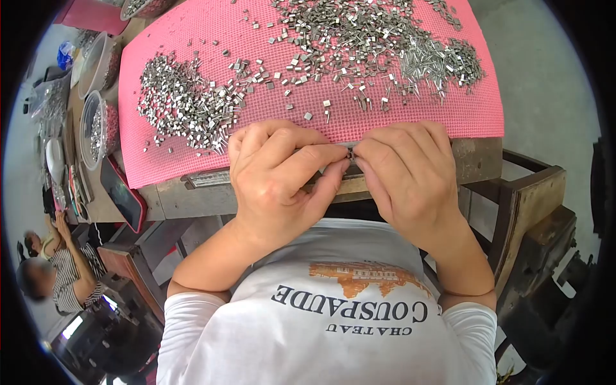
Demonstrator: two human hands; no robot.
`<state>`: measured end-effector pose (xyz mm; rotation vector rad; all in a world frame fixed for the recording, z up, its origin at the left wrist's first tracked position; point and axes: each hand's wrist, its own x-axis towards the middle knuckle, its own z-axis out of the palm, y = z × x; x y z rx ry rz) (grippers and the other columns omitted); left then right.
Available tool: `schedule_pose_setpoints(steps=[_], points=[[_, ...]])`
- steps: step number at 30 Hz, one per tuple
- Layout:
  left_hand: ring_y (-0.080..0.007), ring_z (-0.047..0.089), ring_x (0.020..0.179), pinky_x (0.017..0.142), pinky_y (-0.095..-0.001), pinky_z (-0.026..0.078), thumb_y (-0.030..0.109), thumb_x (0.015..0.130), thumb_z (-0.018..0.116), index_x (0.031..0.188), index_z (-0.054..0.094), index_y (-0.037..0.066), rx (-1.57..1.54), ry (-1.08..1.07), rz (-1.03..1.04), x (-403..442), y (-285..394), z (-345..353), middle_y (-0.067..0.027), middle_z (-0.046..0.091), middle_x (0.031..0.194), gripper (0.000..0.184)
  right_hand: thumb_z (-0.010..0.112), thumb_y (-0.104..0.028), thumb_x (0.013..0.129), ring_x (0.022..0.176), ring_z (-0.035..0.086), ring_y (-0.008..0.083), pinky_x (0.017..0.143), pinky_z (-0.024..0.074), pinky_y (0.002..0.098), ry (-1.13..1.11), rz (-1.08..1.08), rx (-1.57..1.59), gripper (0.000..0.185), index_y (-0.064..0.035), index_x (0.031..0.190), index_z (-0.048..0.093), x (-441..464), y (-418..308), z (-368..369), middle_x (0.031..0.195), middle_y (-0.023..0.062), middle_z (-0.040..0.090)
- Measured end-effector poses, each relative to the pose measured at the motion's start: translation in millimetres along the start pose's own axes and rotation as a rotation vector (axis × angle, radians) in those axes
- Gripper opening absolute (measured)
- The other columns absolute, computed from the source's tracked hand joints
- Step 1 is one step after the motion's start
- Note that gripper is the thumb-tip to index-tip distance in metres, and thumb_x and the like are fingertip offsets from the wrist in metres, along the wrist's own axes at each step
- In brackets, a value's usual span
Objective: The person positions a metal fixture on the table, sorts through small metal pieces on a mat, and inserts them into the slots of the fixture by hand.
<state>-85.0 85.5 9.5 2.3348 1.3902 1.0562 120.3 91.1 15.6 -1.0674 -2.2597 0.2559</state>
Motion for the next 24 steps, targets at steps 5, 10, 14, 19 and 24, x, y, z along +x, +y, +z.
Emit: schedule_pose_setpoints(steps=[5, 10, 14, 19, 24], points=[[-0.0246, 0.066, 0.088, 0.083, -0.0372, 0.049, 0.004, 0.067, 0.088, 0.092, 0.079, 0.009, -0.024, -0.012, -0.013, 0, 0, -2, -0.0035, 0.073, 0.089, 0.027, 0.072, -0.005, 0.073, 0.089, 0.066, 0.0255, 0.081, 0.0481, 0.0399, 0.043, -0.013, 0.002, 0.027, -0.0031, 0.100, 0.069, 0, 3, 2, 0.097, 0.0078, 0.068], [-0.0192, 0.063, 0.090, 0.083, -0.0361, 0.042, 0.010, 0.066, 0.088, 0.094, 0.079, 0.017, -0.035, 0.040, 0.007, -5, -6, 4, 0.0049, 0.070, 0.091, 0.030, 0.073, -0.003, 0.070, 0.090, 0.065, 0.0270, 0.082, 0.0478, 0.0413, 0.040, 0.007, 0.052, 0.030, -0.0041, 0.099, 0.068, 0, 5, 1, 0.097, 0.0076, 0.068], [-0.0254, 0.065, 0.090, 0.082, -0.0370, 0.048, 0.003, 0.066, 0.087, 0.093, 0.079, 0.011, 0.012, 0.005, 0.083, -3, -3, -1, -0.0028, 0.073, 0.094, 0.029, 0.072, -0.005, 0.071, 0.088, 0.065, 0.0254, 0.080, 0.0476, 0.0402, 0.032, 0.008, 0.015, 0.026, -0.0041, 0.097, 0.067, 5, 1, 3, 0.094, 0.0069, 0.067], [-0.0268, 0.065, 0.094, 0.082, -0.0394, 0.047, 0.012, 0.064, 0.082, 0.096, 0.080, 0.013, 0.150, -0.004, 0.178, -5, -2, -1, -0.0025, 0.072, 0.099, 0.032, 0.076, 0.003, 0.076, 0.087, 0.066, 0.0304, 0.079, 0.0486, 0.0428, -0.010, 0.024, 0.013, 0.023, -0.0021, 0.097, 0.068, 8, -4, -2, 0.094, 0.0099, 0.068], [-0.0269, 0.065, 0.100, 0.085, -0.0414, 0.046, 0.017, 0.065, 0.079, 0.099, 0.081, 0.016, 0.344, -0.049, 0.212, -4, 8, -4, 0.0003, 0.072, 0.102, 0.034, 0.076, 0.005, 0.074, 0.086, 0.067, 0.0302, 0.079, 0.0489, 0.0427, 0.029, 0.032, 0.016, 0.025, -0.0021, 0.096, 0.068, 7, -4, 2, 0.094, 0.0099, 0.069]])
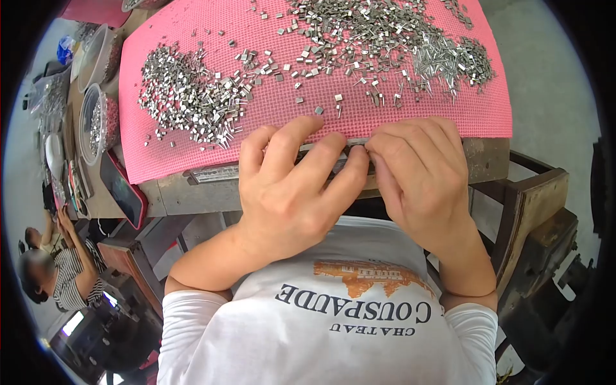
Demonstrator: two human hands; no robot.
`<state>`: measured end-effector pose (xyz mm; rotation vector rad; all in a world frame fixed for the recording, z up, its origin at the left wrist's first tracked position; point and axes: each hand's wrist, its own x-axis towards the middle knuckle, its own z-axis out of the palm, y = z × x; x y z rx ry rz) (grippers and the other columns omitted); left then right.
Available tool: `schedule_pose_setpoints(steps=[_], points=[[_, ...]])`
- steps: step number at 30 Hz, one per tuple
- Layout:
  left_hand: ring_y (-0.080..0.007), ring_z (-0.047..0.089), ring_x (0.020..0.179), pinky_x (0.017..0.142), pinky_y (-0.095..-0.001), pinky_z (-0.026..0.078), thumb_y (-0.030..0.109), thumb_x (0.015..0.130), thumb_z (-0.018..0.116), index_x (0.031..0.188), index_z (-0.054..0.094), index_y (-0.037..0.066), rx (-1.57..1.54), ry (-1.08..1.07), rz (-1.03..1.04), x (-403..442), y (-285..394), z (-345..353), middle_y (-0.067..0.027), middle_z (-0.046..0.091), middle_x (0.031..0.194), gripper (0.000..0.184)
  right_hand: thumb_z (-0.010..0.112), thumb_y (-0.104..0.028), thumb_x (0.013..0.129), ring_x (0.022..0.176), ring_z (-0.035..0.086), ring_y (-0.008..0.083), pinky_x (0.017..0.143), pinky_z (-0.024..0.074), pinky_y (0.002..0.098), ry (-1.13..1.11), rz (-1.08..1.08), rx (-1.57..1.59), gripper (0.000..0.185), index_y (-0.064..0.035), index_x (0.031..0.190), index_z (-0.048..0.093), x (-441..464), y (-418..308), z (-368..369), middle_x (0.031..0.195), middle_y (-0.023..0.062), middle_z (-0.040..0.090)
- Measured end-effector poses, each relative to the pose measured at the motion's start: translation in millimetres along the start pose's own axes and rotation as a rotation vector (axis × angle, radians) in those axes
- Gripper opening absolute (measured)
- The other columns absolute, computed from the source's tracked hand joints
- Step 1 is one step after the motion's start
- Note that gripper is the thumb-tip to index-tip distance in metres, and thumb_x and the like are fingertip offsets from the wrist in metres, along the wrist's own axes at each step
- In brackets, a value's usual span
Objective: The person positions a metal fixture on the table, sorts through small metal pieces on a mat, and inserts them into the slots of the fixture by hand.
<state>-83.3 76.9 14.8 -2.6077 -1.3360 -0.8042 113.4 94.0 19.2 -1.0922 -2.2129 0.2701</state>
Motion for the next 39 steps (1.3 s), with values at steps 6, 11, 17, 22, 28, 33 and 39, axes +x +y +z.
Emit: schedule_pose_setpoints(steps=[6, 11, 17, 22, 28, 33, 39], points=[[-0.0270, 0.066, 0.103, 0.088, -0.0414, 0.046, 0.014, 0.071, 0.081, 0.102, 0.080, 0.017, -0.114, -0.048, -0.066, 6, -4, -4, 0.0010, 0.072, 0.101, 0.031, 0.077, 0.006, 0.073, 0.087, 0.067, 0.0300, 0.079, 0.0495, 0.0423, 0.005, 0.000, -0.010, 0.027, -0.0026, 0.097, 0.069, 0, -1, 0, 0.096, 0.0097, 0.070], [-0.0272, 0.067, 0.101, 0.088, -0.0403, 0.047, 0.012, 0.072, 0.083, 0.100, 0.081, 0.016, -0.138, -0.020, -0.073, 3, -4, -3, 0.0005, 0.073, 0.100, 0.029, 0.077, 0.006, 0.073, 0.089, 0.067, 0.0303, 0.079, 0.0498, 0.0422, 0.000, 0.002, 0.007, 0.028, -0.0028, 0.098, 0.070, -2, 1, -1, 0.096, 0.0096, 0.069], [-0.0261, 0.069, 0.097, 0.083, -0.0379, 0.051, 0.007, 0.068, 0.088, 0.097, 0.081, 0.012, -0.307, 0.029, -0.153, 2, -9, 3, -0.0025, 0.075, 0.095, 0.030, 0.077, 0.006, 0.074, 0.090, 0.066, 0.0314, 0.080, 0.0501, 0.0422, 0.000, 0.001, 0.010, 0.028, -0.0033, 0.099, 0.070, -3, 1, 1, 0.098, 0.0099, 0.069], [-0.0273, 0.070, 0.094, 0.085, -0.0406, 0.055, 0.004, 0.073, 0.088, 0.102, 0.082, 0.009, -0.408, 0.040, -0.216, 15, -24, -7, -0.0075, 0.075, 0.094, 0.030, 0.076, 0.003, 0.078, 0.089, 0.066, 0.0315, 0.080, 0.0489, 0.0420, -0.002, 0.021, 0.017, 0.022, -0.0037, 0.098, 0.069, -2, 0, 0, 0.096, 0.0097, 0.069], [-0.0290, 0.066, 0.105, 0.091, -0.0402, 0.053, 0.002, 0.077, 0.081, 0.102, 0.083, 0.015, -0.108, -0.070, 0.046, 41, -79, -12, -0.0025, 0.074, 0.099, 0.028, 0.075, -0.004, 0.086, 0.087, 0.064, 0.0282, 0.079, 0.0463, 0.0407, -0.011, 0.024, 0.050, 0.014, -0.0050, 0.099, 0.070, 13, 4, -2, 0.093, 0.0074, 0.069], [-0.0291, 0.065, 0.110, 0.093, -0.0420, 0.054, 0.005, 0.074, 0.081, 0.092, 0.081, 0.015, 0.012, -0.177, 0.138, 49, -85, -13, -0.0003, 0.073, 0.102, 0.021, 0.076, -0.005, 0.086, 0.088, 0.063, 0.0270, 0.081, 0.0453, 0.0397, 0.020, 0.016, -0.020, 0.015, -0.0067, 0.100, 0.072, 30, 12, 12, 0.092, 0.0061, 0.068], [-0.0254, 0.064, 0.104, 0.092, -0.0411, 0.052, 0.008, 0.072, 0.084, 0.090, 0.082, 0.013, -0.115, -0.199, 0.038, 47, -96, -9, 0.0005, 0.072, 0.098, 0.019, 0.073, -0.008, 0.082, 0.088, 0.061, 0.0249, 0.083, 0.0457, 0.0389, -0.002, -0.009, -0.120, 0.007, -0.0083, 0.089, 0.071, 43, 13, 29, 0.088, 0.0045, 0.063]])
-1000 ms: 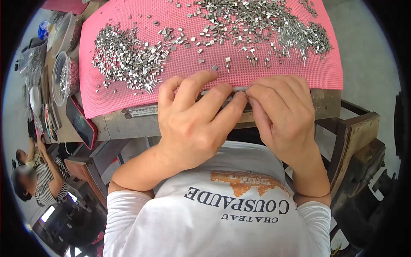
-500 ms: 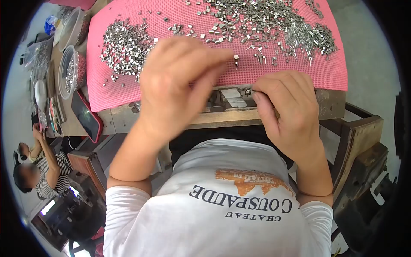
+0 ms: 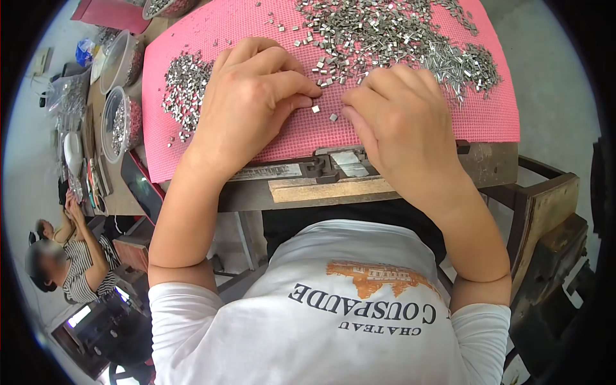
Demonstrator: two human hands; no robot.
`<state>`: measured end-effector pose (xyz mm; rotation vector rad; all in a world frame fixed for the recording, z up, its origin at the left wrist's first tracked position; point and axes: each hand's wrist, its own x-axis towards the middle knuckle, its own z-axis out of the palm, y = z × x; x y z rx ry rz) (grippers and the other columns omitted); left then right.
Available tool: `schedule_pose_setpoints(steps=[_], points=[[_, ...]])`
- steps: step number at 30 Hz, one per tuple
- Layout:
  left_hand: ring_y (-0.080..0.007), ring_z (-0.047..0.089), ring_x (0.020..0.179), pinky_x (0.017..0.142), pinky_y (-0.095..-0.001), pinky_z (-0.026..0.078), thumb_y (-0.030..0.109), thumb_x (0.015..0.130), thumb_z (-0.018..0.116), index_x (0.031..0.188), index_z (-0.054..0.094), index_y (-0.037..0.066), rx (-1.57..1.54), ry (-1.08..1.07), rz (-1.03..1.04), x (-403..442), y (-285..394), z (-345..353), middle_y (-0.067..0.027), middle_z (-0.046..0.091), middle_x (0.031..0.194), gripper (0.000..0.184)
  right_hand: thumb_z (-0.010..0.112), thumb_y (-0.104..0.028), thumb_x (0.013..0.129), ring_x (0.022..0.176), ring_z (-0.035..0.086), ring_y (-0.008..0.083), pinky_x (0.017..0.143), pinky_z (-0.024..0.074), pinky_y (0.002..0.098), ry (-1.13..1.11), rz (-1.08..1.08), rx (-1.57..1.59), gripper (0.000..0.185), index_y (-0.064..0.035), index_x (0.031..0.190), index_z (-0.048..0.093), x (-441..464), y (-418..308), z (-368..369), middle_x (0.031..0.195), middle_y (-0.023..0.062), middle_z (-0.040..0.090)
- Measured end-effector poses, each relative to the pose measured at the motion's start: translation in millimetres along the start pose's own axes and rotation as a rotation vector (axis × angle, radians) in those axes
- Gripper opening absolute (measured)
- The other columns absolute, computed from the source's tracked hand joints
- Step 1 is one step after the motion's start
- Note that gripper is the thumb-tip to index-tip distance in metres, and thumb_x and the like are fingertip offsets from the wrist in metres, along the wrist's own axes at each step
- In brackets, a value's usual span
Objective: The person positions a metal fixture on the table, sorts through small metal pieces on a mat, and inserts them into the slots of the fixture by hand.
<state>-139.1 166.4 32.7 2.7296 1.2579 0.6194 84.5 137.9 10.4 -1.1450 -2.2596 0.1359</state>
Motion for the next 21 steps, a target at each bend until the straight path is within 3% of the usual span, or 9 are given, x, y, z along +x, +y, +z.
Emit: schedule_pose_setpoints(steps=[2, 4, 5, 16, 21], points=[[-0.0244, 0.063, 0.103, 0.092, -0.0401, 0.052, 0.009, 0.071, 0.085, 0.090, 0.082, 0.013, -0.040, -0.017, -0.029, 0, -3, -1, 0.0007, 0.071, 0.096, 0.020, 0.067, -0.009, 0.079, 0.088, 0.062, 0.0229, 0.084, 0.0464, 0.0388, 0.009, -0.022, -0.040, 0.003, -0.0092, 0.081, 0.070, 2, -1, 1, 0.084, 0.0035, 0.062], [-0.0234, 0.062, 0.102, 0.093, -0.0391, 0.051, 0.010, 0.071, 0.085, 0.090, 0.082, 0.012, -0.079, -0.036, -0.060, -2, -5, -2, 0.0010, 0.070, 0.095, 0.020, 0.079, -0.009, 0.081, 0.087, 0.059, 0.0269, 0.081, 0.0456, 0.0401, -0.055, -0.005, -0.022, 0.014, -0.0062, 0.091, 0.071, 4, -2, -3, 0.087, 0.0062, 0.061], [-0.0230, 0.062, 0.103, 0.093, -0.0387, 0.050, 0.011, 0.071, 0.086, 0.090, 0.082, 0.013, -0.115, -0.046, -0.072, -2, -6, -2, 0.0011, 0.070, 0.095, 0.019, 0.079, -0.009, 0.081, 0.087, 0.059, 0.0269, 0.081, 0.0456, 0.0401, -0.054, -0.008, -0.020, 0.014, -0.0062, 0.091, 0.071, 4, -2, -3, 0.087, 0.0062, 0.061], [-0.0244, 0.062, 0.107, 0.095, -0.0407, 0.049, 0.015, 0.069, 0.087, 0.088, 0.081, 0.013, -0.074, 0.000, 0.004, -3, -9, 0, 0.0019, 0.069, 0.095, 0.020, 0.072, -0.003, 0.087, 0.089, 0.057, 0.0312, 0.082, 0.0453, 0.0423, -0.030, 0.094, 0.145, 0.008, -0.0045, 0.089, 0.063, 4, -5, -3, 0.088, 0.0095, 0.059], [-0.0258, 0.062, 0.111, 0.095, -0.0417, 0.049, 0.015, 0.067, 0.087, 0.088, 0.080, 0.015, -0.091, -0.052, 0.088, 3, -11, -2, 0.0025, 0.069, 0.096, 0.022, 0.071, -0.006, 0.087, 0.091, 0.057, 0.0296, 0.084, 0.0444, 0.0428, -0.032, 0.145, 0.202, 0.005, -0.0054, 0.087, 0.065, 2, -11, -4, 0.089, 0.0086, 0.061]])
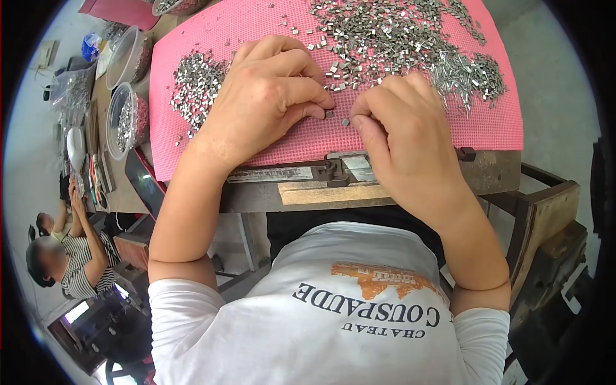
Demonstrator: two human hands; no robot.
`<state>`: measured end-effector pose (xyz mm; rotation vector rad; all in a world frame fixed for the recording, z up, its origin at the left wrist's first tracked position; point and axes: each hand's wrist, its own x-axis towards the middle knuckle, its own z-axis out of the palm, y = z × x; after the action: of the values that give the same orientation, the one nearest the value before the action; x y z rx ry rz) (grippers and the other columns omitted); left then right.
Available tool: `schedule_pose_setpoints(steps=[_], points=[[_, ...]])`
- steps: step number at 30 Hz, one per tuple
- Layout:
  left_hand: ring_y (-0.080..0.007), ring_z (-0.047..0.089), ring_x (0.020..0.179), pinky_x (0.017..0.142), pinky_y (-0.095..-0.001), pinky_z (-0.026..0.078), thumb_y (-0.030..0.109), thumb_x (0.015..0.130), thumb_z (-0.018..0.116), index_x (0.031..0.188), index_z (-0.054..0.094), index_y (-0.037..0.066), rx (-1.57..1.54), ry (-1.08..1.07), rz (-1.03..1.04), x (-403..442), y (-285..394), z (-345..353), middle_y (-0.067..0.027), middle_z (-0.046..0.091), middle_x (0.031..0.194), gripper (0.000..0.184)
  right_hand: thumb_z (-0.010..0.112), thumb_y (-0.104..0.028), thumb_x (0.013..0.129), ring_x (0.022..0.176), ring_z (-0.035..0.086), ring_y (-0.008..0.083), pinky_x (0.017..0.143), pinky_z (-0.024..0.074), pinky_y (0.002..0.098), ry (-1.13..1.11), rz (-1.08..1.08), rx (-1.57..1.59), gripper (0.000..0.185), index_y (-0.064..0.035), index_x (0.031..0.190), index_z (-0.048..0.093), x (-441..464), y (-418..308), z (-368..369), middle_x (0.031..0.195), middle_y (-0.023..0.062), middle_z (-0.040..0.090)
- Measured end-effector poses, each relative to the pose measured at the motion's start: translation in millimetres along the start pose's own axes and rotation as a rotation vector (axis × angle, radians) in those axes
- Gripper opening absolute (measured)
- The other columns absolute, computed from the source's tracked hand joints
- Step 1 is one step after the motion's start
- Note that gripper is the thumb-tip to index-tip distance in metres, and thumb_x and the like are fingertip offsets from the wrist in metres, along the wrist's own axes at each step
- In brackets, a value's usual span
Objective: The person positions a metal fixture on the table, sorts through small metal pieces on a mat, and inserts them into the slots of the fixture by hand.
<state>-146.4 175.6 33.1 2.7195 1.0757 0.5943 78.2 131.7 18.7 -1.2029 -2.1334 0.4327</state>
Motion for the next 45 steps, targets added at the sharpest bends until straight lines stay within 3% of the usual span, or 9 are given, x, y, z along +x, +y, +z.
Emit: schedule_pose_setpoints(steps=[10, 15, 45], points=[[-0.0253, 0.064, 0.109, 0.095, -0.0420, 0.047, 0.010, 0.066, 0.084, 0.082, 0.075, 0.014, 0.098, -0.132, 0.173, 16, 7, -11, 0.0010, 0.068, 0.094, 0.018, 0.072, -0.008, 0.084, 0.091, 0.058, 0.0280, 0.084, 0.0418, 0.0436, 0.014, 0.001, -0.107, 0.004, -0.0068, 0.084, 0.068, -5, -2, 7, 0.087, 0.0075, 0.062], [-0.0236, 0.064, 0.103, 0.092, -0.0407, 0.046, 0.010, 0.069, 0.083, 0.082, 0.075, 0.012, 0.120, -0.156, -0.015, 6, 23, -15, -0.0003, 0.068, 0.087, 0.015, 0.076, -0.005, 0.084, 0.091, 0.058, 0.0281, 0.082, 0.0412, 0.0422, 0.016, -0.013, -0.084, 0.010, -0.0066, 0.092, 0.071, -6, -4, 0, 0.089, 0.0062, 0.062], [-0.0244, 0.065, 0.100, 0.094, -0.0406, 0.046, 0.012, 0.069, 0.087, 0.086, 0.079, 0.012, -0.087, 0.055, -0.122, -15, 14, 6, -0.0007, 0.065, 0.082, 0.019, 0.077, -0.003, 0.080, 0.088, 0.057, 0.0266, 0.079, 0.0408, 0.0413, -0.038, -0.040, -0.165, 0.013, -0.0092, 0.090, 0.069, -4, -4, -5, 0.087, 0.0054, 0.059]])
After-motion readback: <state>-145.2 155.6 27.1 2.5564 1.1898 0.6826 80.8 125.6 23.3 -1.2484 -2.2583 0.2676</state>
